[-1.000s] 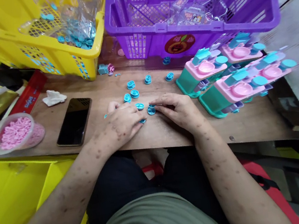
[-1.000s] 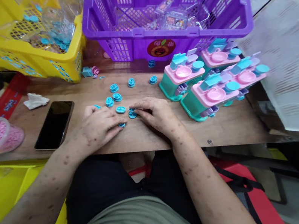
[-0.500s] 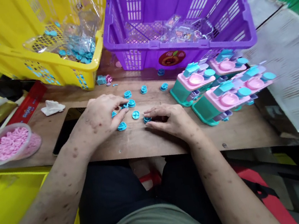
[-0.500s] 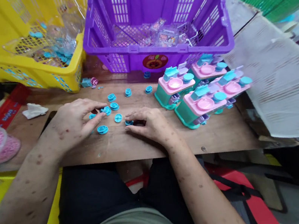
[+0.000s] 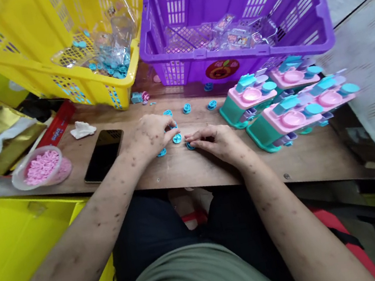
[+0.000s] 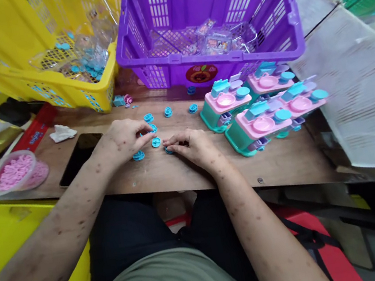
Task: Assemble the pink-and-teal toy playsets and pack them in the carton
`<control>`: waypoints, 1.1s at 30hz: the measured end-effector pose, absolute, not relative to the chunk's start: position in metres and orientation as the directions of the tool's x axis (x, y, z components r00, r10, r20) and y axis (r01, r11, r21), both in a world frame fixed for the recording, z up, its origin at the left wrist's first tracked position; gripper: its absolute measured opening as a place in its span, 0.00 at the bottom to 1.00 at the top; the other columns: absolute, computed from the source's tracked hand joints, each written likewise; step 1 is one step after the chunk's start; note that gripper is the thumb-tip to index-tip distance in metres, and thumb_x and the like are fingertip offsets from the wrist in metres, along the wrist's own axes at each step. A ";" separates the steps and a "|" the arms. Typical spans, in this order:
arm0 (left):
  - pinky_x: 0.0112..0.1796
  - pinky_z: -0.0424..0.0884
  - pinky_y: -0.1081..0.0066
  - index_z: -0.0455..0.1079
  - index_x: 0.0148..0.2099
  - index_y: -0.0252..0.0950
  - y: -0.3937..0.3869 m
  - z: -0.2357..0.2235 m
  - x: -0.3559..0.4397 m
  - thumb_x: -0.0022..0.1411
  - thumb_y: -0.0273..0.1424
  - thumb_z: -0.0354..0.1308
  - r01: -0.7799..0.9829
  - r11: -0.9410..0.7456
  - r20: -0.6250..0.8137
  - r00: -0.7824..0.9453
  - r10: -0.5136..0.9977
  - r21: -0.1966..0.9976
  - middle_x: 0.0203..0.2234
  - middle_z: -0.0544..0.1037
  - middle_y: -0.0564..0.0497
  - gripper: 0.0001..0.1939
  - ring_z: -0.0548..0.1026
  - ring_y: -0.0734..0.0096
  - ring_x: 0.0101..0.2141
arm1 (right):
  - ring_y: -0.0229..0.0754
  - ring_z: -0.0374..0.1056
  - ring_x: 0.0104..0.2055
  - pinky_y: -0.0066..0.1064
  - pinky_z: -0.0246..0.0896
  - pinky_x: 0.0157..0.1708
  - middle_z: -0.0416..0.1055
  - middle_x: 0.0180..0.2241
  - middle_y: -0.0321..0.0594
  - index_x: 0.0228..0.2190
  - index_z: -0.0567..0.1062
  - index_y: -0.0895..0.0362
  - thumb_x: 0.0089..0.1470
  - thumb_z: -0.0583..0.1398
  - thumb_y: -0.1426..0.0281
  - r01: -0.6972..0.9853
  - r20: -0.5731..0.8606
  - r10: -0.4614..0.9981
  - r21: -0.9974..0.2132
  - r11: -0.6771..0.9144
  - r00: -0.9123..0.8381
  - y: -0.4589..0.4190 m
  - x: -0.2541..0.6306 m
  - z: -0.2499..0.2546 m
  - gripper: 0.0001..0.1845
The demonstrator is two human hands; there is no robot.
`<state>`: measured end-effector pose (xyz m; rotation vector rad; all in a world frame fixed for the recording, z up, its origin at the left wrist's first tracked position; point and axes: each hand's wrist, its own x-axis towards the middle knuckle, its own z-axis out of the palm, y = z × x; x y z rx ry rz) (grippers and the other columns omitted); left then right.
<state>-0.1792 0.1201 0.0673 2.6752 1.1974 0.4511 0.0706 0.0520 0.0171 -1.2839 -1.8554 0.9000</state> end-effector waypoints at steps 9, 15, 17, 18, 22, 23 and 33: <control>0.49 0.77 0.62 0.86 0.44 0.39 0.119 0.053 -0.154 0.73 0.33 0.69 0.771 -0.618 0.095 0.611 0.786 0.155 0.40 0.89 0.45 0.05 0.85 0.54 0.46 | 0.49 0.85 0.49 0.39 0.77 0.51 0.89 0.50 0.36 0.46 0.91 0.47 0.66 0.73 0.74 0.545 0.202 0.959 -0.790 0.281 -0.201 0.047 0.067 0.014 0.11; 0.45 0.77 0.65 0.89 0.46 0.40 0.117 0.075 -0.164 0.72 0.34 0.70 0.776 -0.514 0.095 0.518 0.850 0.366 0.39 0.89 0.48 0.07 0.85 0.60 0.39 | 0.48 0.84 0.51 0.37 0.76 0.55 0.89 0.50 0.34 0.46 0.91 0.47 0.66 0.73 0.76 0.486 0.215 0.955 -0.824 0.291 -0.206 0.049 0.069 0.010 0.12; 0.45 0.76 0.65 0.89 0.44 0.41 0.116 0.078 -0.165 0.70 0.33 0.71 0.773 -0.500 0.087 0.510 0.856 0.390 0.37 0.89 0.48 0.05 0.85 0.60 0.38 | 0.48 0.84 0.51 0.38 0.75 0.54 0.89 0.50 0.34 0.46 0.91 0.47 0.65 0.73 0.76 0.484 0.216 0.955 -0.826 0.289 -0.201 0.050 0.069 0.009 0.12; 0.45 0.76 0.64 0.89 0.44 0.41 0.116 0.078 -0.164 0.70 0.33 0.71 0.774 -0.495 0.075 0.510 0.857 0.394 0.36 0.89 0.49 0.04 0.85 0.60 0.38 | 0.48 0.84 0.51 0.38 0.75 0.53 0.89 0.50 0.34 0.46 0.91 0.47 0.65 0.73 0.76 0.487 0.217 0.956 -0.825 0.288 -0.199 0.051 0.069 0.009 0.12; 0.46 0.76 0.63 0.88 0.42 0.41 0.113 0.072 -0.162 0.68 0.30 0.73 0.793 -0.475 0.035 0.501 0.865 0.380 0.36 0.89 0.48 0.02 0.86 0.58 0.39 | 0.47 0.84 0.48 0.37 0.75 0.50 0.89 0.49 0.35 0.46 0.91 0.49 0.65 0.73 0.75 0.508 0.216 0.957 -0.812 0.287 -0.195 0.050 0.069 0.010 0.12; 0.46 0.77 0.63 0.88 0.42 0.41 0.113 0.071 -0.162 0.67 0.30 0.74 0.795 -0.475 0.028 0.502 0.864 0.377 0.36 0.89 0.49 0.02 0.86 0.58 0.39 | 0.47 0.84 0.48 0.37 0.75 0.49 0.89 0.49 0.35 0.47 0.91 0.49 0.65 0.73 0.75 0.511 0.218 0.956 -0.809 0.290 -0.198 0.050 0.069 0.011 0.11; 0.43 0.76 0.66 0.88 0.43 0.40 0.110 0.074 -0.169 0.68 0.34 0.72 0.770 -0.461 0.036 0.498 0.867 0.440 0.35 0.89 0.49 0.05 0.84 0.62 0.36 | 0.47 0.84 0.47 0.37 0.74 0.48 0.89 0.49 0.35 0.46 0.91 0.48 0.65 0.73 0.74 0.506 0.233 0.954 -0.809 0.298 -0.188 0.050 0.068 0.009 0.11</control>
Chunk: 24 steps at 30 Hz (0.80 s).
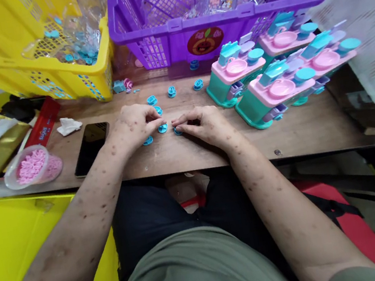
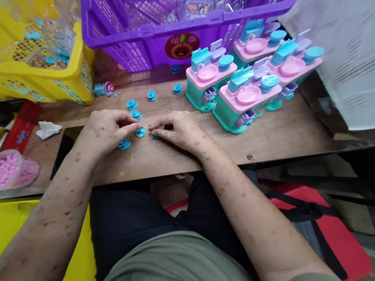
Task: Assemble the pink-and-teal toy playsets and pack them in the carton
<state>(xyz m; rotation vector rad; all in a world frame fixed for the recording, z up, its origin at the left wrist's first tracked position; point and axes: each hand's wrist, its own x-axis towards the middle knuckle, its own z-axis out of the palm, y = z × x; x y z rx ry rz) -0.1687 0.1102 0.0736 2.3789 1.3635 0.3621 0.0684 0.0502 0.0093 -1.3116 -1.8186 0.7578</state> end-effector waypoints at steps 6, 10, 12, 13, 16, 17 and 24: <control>0.44 0.75 0.65 0.87 0.42 0.40 0.108 0.072 -0.168 0.69 0.34 0.71 0.779 -0.511 0.041 0.535 0.844 0.363 0.36 0.89 0.48 0.05 0.84 0.60 0.37 | 0.47 0.83 0.46 0.36 0.73 0.47 0.89 0.48 0.35 0.47 0.91 0.48 0.65 0.74 0.73 0.528 0.219 0.958 -0.799 0.286 -0.186 0.050 0.068 0.009 0.10; 0.44 0.75 0.64 0.85 0.43 0.39 0.106 0.071 -0.167 0.70 0.34 0.71 0.795 -0.528 0.029 0.545 0.838 0.298 0.38 0.88 0.47 0.05 0.84 0.58 0.39 | 0.46 0.83 0.45 0.36 0.72 0.47 0.89 0.47 0.35 0.47 0.91 0.47 0.66 0.73 0.73 0.545 0.234 0.955 -0.784 0.296 -0.182 0.050 0.069 0.008 0.11; 0.44 0.75 0.63 0.84 0.43 0.39 0.104 0.070 -0.165 0.70 0.35 0.71 0.802 -0.538 0.025 0.552 0.834 0.259 0.39 0.88 0.46 0.05 0.84 0.56 0.40 | 0.46 0.82 0.45 0.37 0.73 0.48 0.89 0.48 0.35 0.47 0.91 0.47 0.66 0.73 0.73 0.546 0.245 0.951 -0.778 0.310 -0.191 0.050 0.068 0.007 0.11; 0.45 0.75 0.62 0.83 0.43 0.38 0.102 0.070 -0.163 0.71 0.35 0.71 0.804 -0.547 0.028 0.556 0.830 0.233 0.39 0.88 0.46 0.05 0.84 0.55 0.41 | 0.46 0.82 0.45 0.37 0.73 0.48 0.89 0.47 0.35 0.47 0.91 0.47 0.66 0.73 0.73 0.548 0.248 0.949 -0.775 0.314 -0.193 0.050 0.068 0.007 0.11; 0.48 0.75 0.59 0.82 0.43 0.38 0.097 0.067 -0.156 0.72 0.34 0.70 0.816 -0.561 0.024 0.563 0.826 0.142 0.41 0.87 0.44 0.05 0.83 0.50 0.46 | 0.46 0.82 0.43 0.37 0.73 0.48 0.89 0.46 0.36 0.47 0.91 0.48 0.65 0.73 0.74 0.555 0.257 0.949 -0.769 0.315 -0.183 0.049 0.067 0.005 0.11; 0.49 0.74 0.58 0.82 0.44 0.38 0.095 0.065 -0.154 0.72 0.34 0.70 0.823 -0.556 0.018 0.558 0.830 0.116 0.42 0.86 0.43 0.06 0.82 0.48 0.47 | 0.46 0.81 0.43 0.37 0.73 0.48 0.89 0.46 0.37 0.47 0.91 0.49 0.65 0.73 0.74 0.554 0.262 0.948 -0.769 0.318 -0.180 0.049 0.067 0.004 0.11; 0.52 0.72 0.55 0.81 0.48 0.36 0.078 0.056 -0.149 0.78 0.35 0.64 0.851 -0.523 0.053 0.521 0.852 0.042 0.46 0.85 0.39 0.08 0.80 0.45 0.52 | 0.50 0.80 0.49 0.42 0.70 0.55 0.88 0.45 0.41 0.41 0.90 0.51 0.63 0.75 0.73 0.593 0.330 0.930 -0.721 0.360 -0.163 0.048 0.063 -0.001 0.06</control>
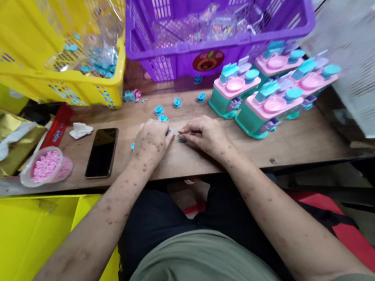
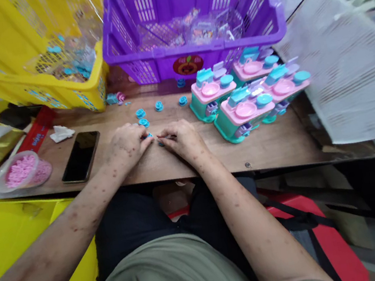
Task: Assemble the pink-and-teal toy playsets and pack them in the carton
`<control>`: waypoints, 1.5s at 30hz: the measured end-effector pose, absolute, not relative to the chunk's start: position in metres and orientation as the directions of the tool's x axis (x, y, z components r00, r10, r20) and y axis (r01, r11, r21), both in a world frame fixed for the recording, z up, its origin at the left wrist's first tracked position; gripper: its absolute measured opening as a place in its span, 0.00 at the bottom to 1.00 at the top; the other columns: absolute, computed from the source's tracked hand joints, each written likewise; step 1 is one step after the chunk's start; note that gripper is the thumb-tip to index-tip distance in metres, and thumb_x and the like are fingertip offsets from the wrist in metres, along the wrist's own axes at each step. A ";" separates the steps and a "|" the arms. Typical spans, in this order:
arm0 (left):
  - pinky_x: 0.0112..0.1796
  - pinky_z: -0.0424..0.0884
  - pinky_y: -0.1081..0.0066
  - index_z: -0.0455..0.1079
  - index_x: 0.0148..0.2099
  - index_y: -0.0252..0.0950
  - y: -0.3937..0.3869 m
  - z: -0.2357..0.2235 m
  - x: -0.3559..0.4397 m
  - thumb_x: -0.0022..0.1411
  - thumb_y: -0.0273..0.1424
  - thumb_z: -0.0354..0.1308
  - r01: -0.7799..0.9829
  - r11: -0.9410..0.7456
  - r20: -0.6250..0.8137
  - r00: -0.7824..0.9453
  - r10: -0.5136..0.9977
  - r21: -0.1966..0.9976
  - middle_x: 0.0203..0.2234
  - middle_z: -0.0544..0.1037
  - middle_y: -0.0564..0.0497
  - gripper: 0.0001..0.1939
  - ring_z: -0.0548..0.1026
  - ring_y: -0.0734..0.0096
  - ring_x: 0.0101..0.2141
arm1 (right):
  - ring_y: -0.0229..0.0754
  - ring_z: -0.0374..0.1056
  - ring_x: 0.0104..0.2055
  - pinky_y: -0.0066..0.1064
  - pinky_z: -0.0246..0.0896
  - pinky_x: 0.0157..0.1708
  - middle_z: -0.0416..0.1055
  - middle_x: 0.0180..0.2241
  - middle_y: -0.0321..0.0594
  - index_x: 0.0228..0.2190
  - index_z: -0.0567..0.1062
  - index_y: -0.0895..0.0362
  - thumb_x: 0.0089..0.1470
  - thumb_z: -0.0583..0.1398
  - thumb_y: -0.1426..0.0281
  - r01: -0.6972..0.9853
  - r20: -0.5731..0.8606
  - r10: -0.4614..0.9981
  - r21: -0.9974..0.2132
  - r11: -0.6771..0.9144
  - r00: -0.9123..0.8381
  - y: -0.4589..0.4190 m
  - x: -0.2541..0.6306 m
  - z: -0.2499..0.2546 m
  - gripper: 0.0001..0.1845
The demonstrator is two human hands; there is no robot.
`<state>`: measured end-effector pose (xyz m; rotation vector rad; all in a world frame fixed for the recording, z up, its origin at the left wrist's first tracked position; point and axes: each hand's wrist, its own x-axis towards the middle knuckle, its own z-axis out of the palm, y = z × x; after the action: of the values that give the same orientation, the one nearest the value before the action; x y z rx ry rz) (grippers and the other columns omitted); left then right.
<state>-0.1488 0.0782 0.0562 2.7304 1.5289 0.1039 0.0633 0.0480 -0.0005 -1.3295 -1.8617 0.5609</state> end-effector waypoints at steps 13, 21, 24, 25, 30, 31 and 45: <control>0.58 0.75 0.47 0.74 0.61 0.38 0.045 0.050 -0.189 0.80 0.48 0.59 0.844 -0.462 0.434 0.320 0.842 0.273 0.54 0.83 0.37 0.21 0.79 0.41 0.54 | 0.52 0.77 0.55 0.45 0.73 0.60 0.80 0.53 0.48 0.67 0.78 0.51 0.77 0.60 0.65 0.673 0.389 0.911 -0.638 0.374 -0.138 0.038 0.053 0.003 0.22; 0.70 0.67 0.33 0.53 0.79 0.32 0.041 -0.017 -0.203 0.72 0.59 0.64 0.816 -0.367 0.455 0.146 0.878 0.446 0.73 0.66 0.24 0.50 0.66 0.28 0.73 | 0.74 0.60 0.72 0.70 0.57 0.71 0.66 0.68 0.67 0.59 0.84 0.57 0.77 0.57 0.56 0.851 0.341 0.923 -0.525 0.030 0.177 0.152 0.050 0.033 0.25; 0.72 0.65 0.33 0.47 0.83 0.35 0.056 -0.022 -0.190 0.64 0.57 0.74 0.773 -0.370 0.359 0.197 0.912 0.515 0.78 0.59 0.24 0.61 0.62 0.27 0.76 | 0.80 0.64 0.68 0.81 0.58 0.65 0.69 0.61 0.75 0.54 0.84 0.63 0.77 0.54 0.51 0.832 0.267 0.936 -0.553 -0.045 0.229 0.181 0.050 0.026 0.30; 0.72 0.64 0.32 0.46 0.83 0.36 0.064 -0.020 -0.186 0.60 0.57 0.77 0.759 -0.375 0.327 0.225 0.918 0.532 0.80 0.56 0.24 0.65 0.61 0.26 0.77 | 0.80 0.65 0.68 0.81 0.58 0.65 0.70 0.60 0.75 0.53 0.84 0.63 0.77 0.54 0.51 0.827 0.257 0.943 -0.561 -0.034 0.212 0.182 0.050 0.023 0.31; 0.75 0.56 0.29 0.46 0.85 0.36 0.113 -0.002 -0.162 0.49 0.56 0.83 0.684 -0.463 0.193 0.436 0.879 0.564 0.81 0.52 0.23 0.75 0.51 0.21 0.80 | 0.59 0.71 0.68 0.53 0.62 0.75 0.75 0.62 0.58 0.56 0.84 0.56 0.78 0.49 0.54 0.763 0.293 0.955 -0.610 0.212 -0.031 0.137 0.054 0.013 0.29; 0.75 0.56 0.29 0.47 0.85 0.36 0.122 0.000 -0.158 0.47 0.56 0.84 0.662 -0.495 0.181 0.486 0.855 0.562 0.81 0.53 0.24 0.76 0.51 0.21 0.80 | 0.55 0.71 0.68 0.50 0.62 0.75 0.76 0.63 0.54 0.59 0.82 0.54 0.79 0.48 0.54 0.739 0.303 0.951 -0.626 0.248 -0.063 0.124 0.055 0.011 0.29; 0.63 0.81 0.50 0.79 0.52 0.38 0.144 0.012 -0.069 0.68 0.29 0.57 0.247 -0.493 0.406 0.330 0.852 0.834 0.52 0.86 0.41 0.13 0.84 0.52 0.55 | 0.56 0.80 0.53 0.49 0.75 0.61 0.82 0.47 0.56 0.39 0.79 0.53 0.75 0.44 0.47 0.236 0.179 0.785 -0.971 0.044 0.593 0.118 0.014 -0.009 0.32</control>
<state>-0.0693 0.1436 0.0122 1.9280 0.9655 1.1561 0.0138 0.1181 -0.0094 -1.5103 -0.9019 0.5216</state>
